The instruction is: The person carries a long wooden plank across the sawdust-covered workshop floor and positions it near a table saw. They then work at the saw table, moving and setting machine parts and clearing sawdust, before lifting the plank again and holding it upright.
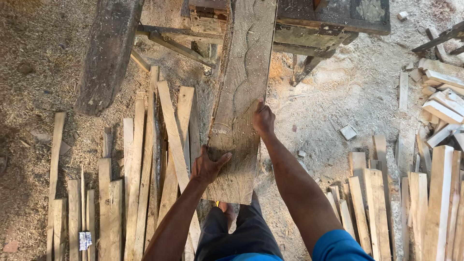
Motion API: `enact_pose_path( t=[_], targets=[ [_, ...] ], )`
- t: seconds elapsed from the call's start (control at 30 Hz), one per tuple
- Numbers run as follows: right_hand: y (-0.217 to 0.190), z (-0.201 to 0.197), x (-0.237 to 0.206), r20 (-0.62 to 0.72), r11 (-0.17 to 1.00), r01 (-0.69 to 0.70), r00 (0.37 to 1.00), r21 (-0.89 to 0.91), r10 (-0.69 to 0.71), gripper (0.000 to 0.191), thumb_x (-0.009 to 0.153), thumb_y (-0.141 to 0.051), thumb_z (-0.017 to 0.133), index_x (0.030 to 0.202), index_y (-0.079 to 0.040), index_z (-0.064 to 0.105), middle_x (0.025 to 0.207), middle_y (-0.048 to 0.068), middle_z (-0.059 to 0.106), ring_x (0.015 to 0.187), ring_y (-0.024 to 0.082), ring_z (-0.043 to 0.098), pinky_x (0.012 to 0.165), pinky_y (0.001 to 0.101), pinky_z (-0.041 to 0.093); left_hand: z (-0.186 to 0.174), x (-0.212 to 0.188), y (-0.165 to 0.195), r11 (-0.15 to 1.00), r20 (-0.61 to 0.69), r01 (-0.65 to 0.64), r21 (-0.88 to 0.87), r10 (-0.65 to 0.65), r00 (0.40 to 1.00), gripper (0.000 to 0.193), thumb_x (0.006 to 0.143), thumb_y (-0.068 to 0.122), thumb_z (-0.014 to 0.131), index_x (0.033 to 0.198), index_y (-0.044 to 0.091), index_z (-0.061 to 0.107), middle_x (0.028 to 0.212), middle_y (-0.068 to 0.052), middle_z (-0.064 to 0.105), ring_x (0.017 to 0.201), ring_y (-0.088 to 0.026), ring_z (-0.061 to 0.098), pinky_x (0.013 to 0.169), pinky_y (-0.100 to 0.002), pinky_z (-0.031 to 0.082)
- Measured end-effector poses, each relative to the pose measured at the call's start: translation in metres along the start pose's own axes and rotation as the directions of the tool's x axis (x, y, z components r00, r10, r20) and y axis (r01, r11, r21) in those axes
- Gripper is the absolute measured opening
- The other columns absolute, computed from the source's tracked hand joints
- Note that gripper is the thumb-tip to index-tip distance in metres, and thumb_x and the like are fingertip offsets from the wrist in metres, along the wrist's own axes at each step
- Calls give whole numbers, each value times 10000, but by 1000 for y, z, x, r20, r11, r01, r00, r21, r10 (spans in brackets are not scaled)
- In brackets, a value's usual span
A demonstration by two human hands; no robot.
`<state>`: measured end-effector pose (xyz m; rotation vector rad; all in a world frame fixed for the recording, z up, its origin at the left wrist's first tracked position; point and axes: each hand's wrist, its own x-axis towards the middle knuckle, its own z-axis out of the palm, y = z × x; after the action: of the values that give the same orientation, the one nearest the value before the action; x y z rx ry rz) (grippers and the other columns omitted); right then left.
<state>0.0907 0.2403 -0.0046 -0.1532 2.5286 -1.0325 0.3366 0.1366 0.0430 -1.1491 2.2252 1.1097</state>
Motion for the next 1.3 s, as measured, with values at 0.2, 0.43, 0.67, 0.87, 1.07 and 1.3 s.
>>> enact_pose_path(
  t=[0.2,0.43,0.67,0.87,1.07,1.3],
  targets=[
    [1,-9,-20,-34,1000,18,999,4,-18,734,1077,-594,141,634,-138,509,550,98,574,429,206,536,468,437,473,3,-19,-3,1000,0,-21,-11,21,1000,1448,645,930,574,1604,-49,110,871,-244,726,867,-322,752,795,-447,601],
    [-5,-18,-43,28,998,-61,998,2,61,750,1072,-595,116,645,-115,503,600,140,604,492,271,584,546,504,525,5,-36,-8,1000,16,-1,10,1,1000,1464,630,923,562,1604,-63,91,755,-198,709,737,-288,741,690,-449,613],
    [-1,-14,-65,7,998,-54,999,20,54,744,1057,-609,128,694,-96,527,646,171,628,558,333,637,591,540,551,10,-52,-25,999,-9,-31,18,31,999,1444,655,920,586,1583,-84,122,748,-200,712,754,-301,743,732,-450,602],
    [10,-13,-89,-104,997,39,993,-70,-46,770,1101,-617,151,705,-107,570,628,169,610,538,299,567,602,508,486,18,-76,-36,999,-22,-51,2,51,998,1392,674,915,593,1574,-67,188,762,-214,699,759,-311,736,744,-457,597],
    [19,-17,-121,6,999,-29,1000,41,29,727,1070,-591,137,691,-109,527,598,129,612,450,235,561,442,477,500,30,-99,-50,998,40,38,40,-40,998,1427,659,913,563,1610,-39,88,778,-201,698,749,-291,733,713,-466,617],
    [21,-20,-159,-13,999,-51,999,-10,51,755,1082,-593,159,736,-63,572,712,233,667,613,383,662,628,550,551,36,-131,-66,1000,44,25,12,-25,999,1436,665,912,562,1607,-54,69,743,-207,695,733,-295,735,703,-451,611]
  ],
)
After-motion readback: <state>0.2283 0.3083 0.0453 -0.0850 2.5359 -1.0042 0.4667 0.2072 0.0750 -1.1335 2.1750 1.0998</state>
